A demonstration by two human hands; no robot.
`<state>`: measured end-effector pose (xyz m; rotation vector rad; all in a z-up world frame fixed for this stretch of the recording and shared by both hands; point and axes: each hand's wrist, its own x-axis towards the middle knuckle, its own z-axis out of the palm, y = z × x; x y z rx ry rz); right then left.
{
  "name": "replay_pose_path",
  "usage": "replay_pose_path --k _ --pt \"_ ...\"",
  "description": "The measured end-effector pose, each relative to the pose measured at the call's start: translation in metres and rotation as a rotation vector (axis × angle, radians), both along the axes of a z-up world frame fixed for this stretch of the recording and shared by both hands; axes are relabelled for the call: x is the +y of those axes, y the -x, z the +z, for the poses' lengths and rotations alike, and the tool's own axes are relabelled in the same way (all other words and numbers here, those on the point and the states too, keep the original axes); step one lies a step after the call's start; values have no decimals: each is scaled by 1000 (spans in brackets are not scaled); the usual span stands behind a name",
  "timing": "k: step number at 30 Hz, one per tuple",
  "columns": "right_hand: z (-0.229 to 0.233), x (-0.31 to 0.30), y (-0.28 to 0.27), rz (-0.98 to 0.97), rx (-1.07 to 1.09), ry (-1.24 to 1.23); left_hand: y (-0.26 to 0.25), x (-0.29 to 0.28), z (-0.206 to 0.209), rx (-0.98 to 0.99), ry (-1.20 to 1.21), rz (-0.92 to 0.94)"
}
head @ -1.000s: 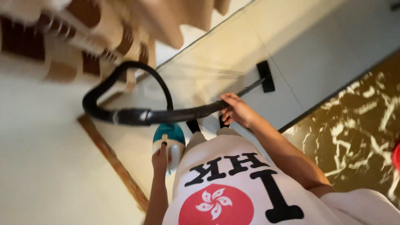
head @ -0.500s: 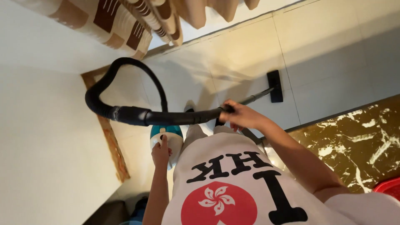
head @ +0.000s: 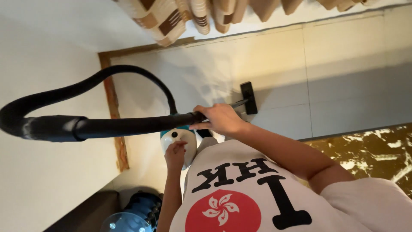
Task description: Moving chairs to clear the floor and then vacuuming the dining room area.
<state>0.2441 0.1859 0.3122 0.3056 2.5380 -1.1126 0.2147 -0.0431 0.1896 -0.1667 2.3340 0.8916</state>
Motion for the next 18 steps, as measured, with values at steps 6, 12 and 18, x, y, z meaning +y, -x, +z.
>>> replay_pose_path --k 6,12,18 --pt "-34 -56 34 196 385 -362 22 -30 2 105 -26 -174" --pt "-30 -92 56 206 637 -209 45 -33 13 187 -70 -182" --pt "15 -121 65 302 654 9 59 -25 7 267 -414 66"
